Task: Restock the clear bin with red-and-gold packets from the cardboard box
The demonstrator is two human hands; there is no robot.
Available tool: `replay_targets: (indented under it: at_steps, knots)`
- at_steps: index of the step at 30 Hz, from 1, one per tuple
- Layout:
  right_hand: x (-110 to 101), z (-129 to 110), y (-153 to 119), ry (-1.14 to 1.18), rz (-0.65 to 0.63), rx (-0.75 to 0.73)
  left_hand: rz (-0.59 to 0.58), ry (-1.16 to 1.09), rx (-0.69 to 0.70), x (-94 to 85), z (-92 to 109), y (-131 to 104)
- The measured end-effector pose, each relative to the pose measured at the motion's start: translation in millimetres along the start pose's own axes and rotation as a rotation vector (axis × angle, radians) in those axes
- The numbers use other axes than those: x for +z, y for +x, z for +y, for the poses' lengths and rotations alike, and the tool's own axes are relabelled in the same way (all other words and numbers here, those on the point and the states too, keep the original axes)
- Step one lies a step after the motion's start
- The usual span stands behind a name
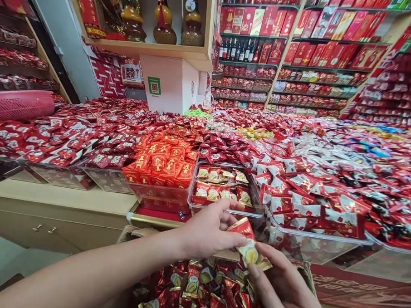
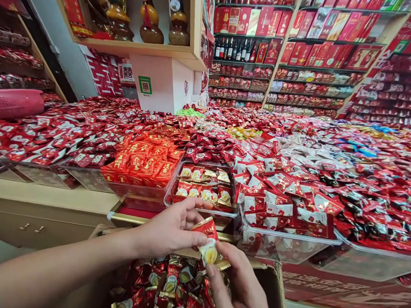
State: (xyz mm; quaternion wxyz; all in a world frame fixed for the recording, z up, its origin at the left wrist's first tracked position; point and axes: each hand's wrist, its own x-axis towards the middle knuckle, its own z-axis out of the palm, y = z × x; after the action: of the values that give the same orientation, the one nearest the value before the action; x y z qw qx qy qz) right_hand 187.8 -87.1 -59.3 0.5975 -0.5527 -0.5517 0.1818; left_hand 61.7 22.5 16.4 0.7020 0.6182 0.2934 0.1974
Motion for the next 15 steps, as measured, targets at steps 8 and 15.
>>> replay_targets:
  at_steps: [8,15]
  knots:
    - [-0.6,14.4,-1.0,0.237,-0.003,0.305,0.132,0.529,0.111,-20.1,13.2,26.4]
    - [-2.3,28.8,-3.7,0.170,0.018,0.323,0.249,0.972,0.073,-53.9,33.3,111.8]
